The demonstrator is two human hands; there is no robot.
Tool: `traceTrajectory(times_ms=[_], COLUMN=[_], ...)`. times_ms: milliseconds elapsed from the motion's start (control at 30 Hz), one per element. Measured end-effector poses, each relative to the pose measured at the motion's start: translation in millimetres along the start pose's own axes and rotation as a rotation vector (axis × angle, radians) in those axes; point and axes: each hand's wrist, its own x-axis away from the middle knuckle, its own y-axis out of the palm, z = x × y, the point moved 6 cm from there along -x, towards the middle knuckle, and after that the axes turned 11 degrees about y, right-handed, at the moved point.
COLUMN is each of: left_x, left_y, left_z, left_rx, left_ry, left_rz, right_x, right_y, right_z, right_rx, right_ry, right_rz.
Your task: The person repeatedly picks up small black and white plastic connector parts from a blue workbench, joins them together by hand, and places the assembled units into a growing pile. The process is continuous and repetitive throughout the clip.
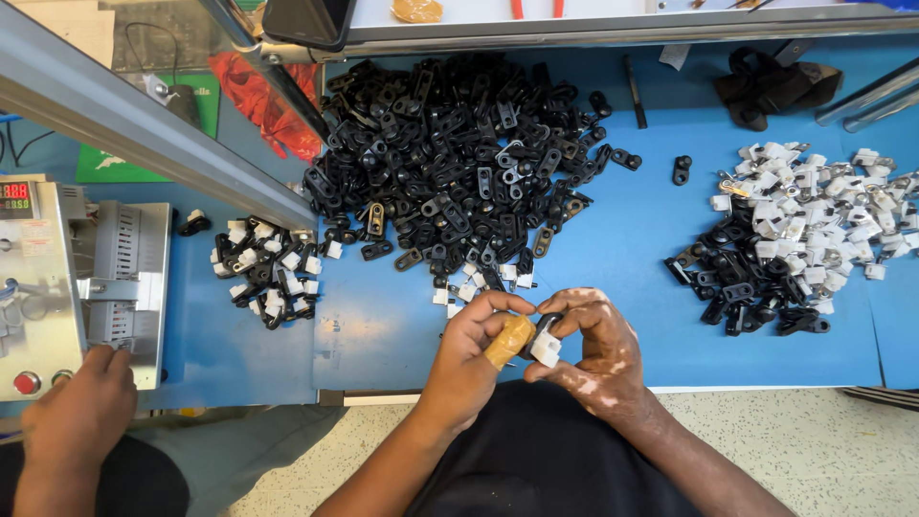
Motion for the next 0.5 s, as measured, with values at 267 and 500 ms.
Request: traceTrajectory(times_ms=[267, 500], left_x=[-2, 3], left_y=[-9, -53], left_z=[-18, -33], left_rx=[0.123, 0.151], left_ry=[-0.066, -0.028], left_rz=[0.04, 0.283], right_x=[-5, -23], right_y=[5, 19], right_z=[5, 10], right_rx=[0.106, 0.307], right_ry=[-0.018, 0.025], right_rz=[0.008, -0.157])
